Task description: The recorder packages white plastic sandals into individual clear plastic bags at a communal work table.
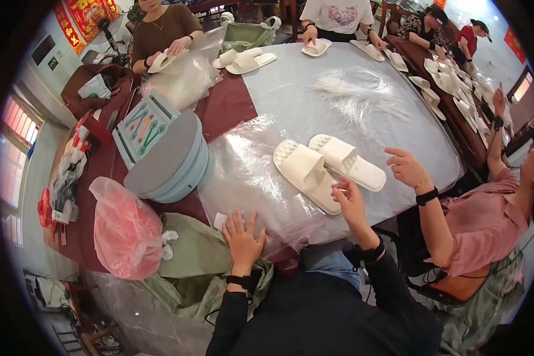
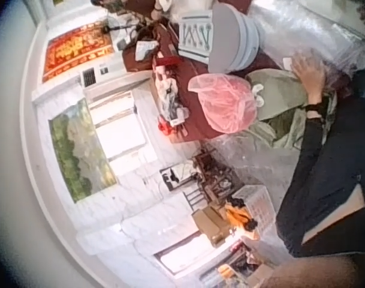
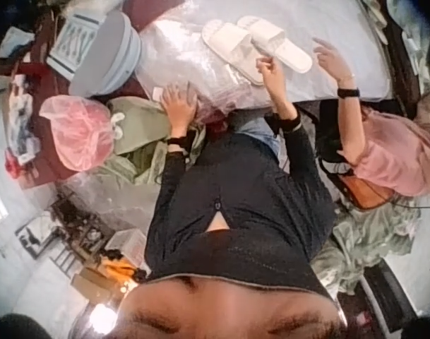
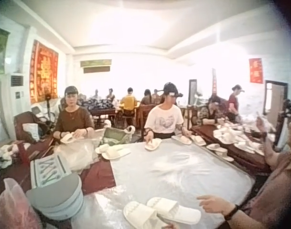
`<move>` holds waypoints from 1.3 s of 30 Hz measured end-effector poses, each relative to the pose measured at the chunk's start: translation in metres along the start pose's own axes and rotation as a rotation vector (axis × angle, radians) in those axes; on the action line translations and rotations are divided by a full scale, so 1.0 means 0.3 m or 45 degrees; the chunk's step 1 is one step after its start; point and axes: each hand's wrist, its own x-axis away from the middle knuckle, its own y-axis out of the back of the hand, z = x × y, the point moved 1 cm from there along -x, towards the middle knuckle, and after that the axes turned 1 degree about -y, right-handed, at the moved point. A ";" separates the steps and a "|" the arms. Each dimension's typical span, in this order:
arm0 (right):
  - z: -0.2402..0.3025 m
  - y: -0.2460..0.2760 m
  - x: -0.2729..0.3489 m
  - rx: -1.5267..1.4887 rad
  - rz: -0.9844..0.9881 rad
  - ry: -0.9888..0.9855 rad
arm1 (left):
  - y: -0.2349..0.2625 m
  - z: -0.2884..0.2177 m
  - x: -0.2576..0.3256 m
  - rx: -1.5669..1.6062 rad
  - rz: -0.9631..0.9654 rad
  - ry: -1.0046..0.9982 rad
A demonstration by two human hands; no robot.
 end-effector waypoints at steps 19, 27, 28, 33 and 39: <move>-0.015 -0.082 -0.305 -0.639 0.087 -0.390 | 0.005 -0.005 -0.008 0.012 0.016 -0.021; -0.032 -0.154 -0.340 -0.173 -0.197 -0.158 | 0.028 -0.006 0.005 -0.025 0.008 -0.020; 0.012 -0.182 -0.316 -0.352 -0.112 -0.323 | 0.038 0.010 0.018 -0.041 0.036 0.021; 0.057 -0.190 -0.297 -0.733 -0.179 -0.560 | 0.003 0.005 0.011 -0.039 0.026 -0.018; -0.064 -0.216 -0.403 -1.371 0.257 -0.276 | -0.003 -0.007 0.001 -0.070 -0.036 -0.059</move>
